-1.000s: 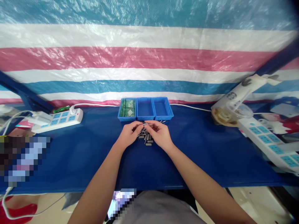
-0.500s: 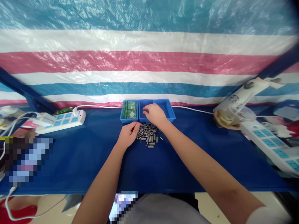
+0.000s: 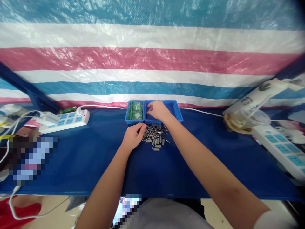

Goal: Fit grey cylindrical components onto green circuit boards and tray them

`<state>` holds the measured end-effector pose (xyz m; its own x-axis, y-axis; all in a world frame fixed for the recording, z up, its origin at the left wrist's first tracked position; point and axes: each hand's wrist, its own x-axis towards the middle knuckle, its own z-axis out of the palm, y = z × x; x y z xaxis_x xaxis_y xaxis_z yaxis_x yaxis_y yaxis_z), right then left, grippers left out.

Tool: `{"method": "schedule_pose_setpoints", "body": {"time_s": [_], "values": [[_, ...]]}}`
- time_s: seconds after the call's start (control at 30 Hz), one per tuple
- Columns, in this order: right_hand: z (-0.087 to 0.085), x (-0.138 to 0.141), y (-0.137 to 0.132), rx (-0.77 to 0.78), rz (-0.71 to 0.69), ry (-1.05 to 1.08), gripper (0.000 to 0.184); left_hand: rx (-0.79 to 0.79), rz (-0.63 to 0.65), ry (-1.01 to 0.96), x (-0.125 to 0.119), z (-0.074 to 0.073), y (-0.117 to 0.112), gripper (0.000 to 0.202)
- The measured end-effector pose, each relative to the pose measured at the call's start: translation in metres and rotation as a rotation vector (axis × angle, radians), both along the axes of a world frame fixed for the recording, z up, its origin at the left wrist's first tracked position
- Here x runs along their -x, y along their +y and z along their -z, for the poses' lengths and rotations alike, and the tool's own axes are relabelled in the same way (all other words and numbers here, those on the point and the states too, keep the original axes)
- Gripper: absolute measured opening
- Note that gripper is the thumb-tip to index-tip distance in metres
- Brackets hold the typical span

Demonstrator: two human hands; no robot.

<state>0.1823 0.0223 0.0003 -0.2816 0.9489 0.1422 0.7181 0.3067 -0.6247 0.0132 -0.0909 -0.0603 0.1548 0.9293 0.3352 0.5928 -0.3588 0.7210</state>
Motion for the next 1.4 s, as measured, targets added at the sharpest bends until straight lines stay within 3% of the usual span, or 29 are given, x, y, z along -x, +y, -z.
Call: {"method": "schedule_pose_setpoints", "body": {"time_s": [0.1, 0.17, 0.37, 0.5, 0.6, 0.73, 0.8, 1.4], "values": [[-0.004, -0.013, -0.027, -0.096, 0.047, 0.095, 0.024, -0.002, -0.006, 0.010, 0.000, -0.001, 0.000, 0.037], [-0.001, -0.021, -0.051, -0.076, 0.016, 0.177, 0.019, -0.011, -0.012, 0.010, 0.000, -0.001, 0.000, 0.038], [0.030, -0.047, -0.099, -0.068, -0.080, 0.179, 0.016, 0.008, -0.012, -0.002, -0.001, 0.003, 0.001, 0.035], [0.039, -0.054, -0.103, -0.053, -0.140, 0.161, 0.019, 0.012, -0.027, -0.025, 0.000, 0.005, 0.001, 0.034], [0.031, -0.054, -0.107, 0.009, -0.246, 0.188, 0.021, 0.002, -0.036, -0.019, 0.002, 0.005, 0.001, 0.034], [0.017, -0.053, -0.117, 0.254, -0.436, 0.193, 0.008, -0.012, -0.042, -0.017, 0.003, 0.005, 0.001, 0.034], [0.013, -0.052, -0.121, 0.280, -0.479, 0.142, 0.004, -0.011, -0.045, -0.013, 0.002, 0.005, 0.001, 0.034], [0.020, -0.048, -0.117, 0.269, -0.532, -0.098, 0.012, -0.014, -0.048, 0.012, 0.003, 0.005, 0.001, 0.034]]}}
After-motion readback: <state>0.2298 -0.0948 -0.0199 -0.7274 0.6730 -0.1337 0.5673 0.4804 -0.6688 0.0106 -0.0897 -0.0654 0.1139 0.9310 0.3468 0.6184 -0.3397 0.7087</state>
